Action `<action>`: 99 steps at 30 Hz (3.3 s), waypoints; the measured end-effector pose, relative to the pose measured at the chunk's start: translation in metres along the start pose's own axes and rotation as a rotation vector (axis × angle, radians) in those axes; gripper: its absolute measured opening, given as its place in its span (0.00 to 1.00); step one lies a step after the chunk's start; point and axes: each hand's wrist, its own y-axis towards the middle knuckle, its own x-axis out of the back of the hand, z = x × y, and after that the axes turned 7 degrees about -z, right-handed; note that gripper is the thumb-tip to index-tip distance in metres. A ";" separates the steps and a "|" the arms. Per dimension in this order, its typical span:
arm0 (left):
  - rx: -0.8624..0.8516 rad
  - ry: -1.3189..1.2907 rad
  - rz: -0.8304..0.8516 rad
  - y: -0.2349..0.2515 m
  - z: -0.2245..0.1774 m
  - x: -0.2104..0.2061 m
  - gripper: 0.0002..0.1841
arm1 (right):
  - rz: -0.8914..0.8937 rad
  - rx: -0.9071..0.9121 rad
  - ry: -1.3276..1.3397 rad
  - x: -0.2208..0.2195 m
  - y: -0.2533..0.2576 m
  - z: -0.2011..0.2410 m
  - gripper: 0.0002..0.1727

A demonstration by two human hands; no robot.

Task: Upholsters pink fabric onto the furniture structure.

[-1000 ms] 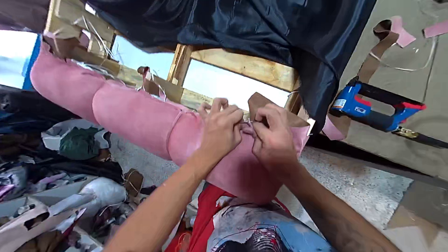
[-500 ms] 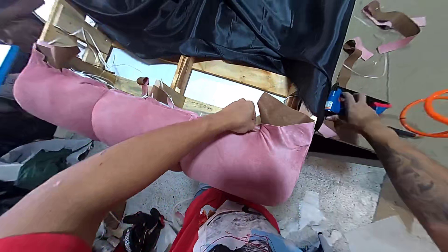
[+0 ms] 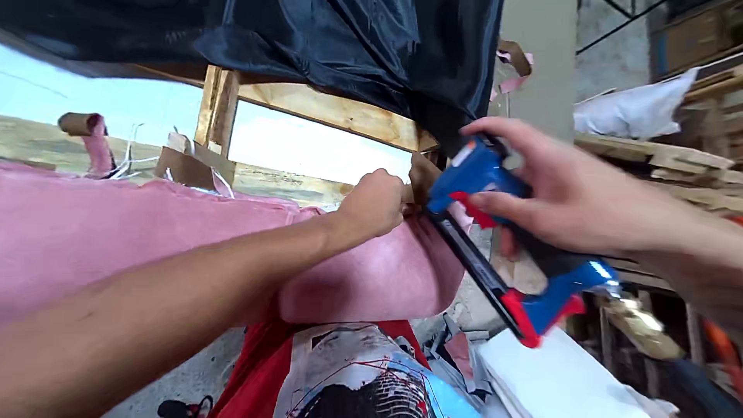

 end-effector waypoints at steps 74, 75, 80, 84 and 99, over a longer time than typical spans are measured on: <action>-0.370 0.266 -0.189 -0.009 -0.037 -0.037 0.36 | -0.749 0.086 0.091 -0.075 -0.124 -0.169 0.46; -0.298 0.281 -0.101 -0.004 -0.043 -0.032 0.35 | -0.739 0.092 0.082 -0.075 -0.123 -0.167 0.46; -0.255 0.274 0.089 0.010 -0.065 -0.011 0.17 | -0.726 0.125 0.012 -0.086 -0.119 -0.153 0.44; -0.668 0.240 -0.267 0.032 -0.028 -0.037 0.05 | -0.782 0.183 -0.277 -0.095 -0.104 -0.140 0.40; -0.440 -0.117 -0.094 0.059 -0.006 -0.026 0.11 | -0.708 0.194 -0.369 -0.098 -0.070 -0.109 0.42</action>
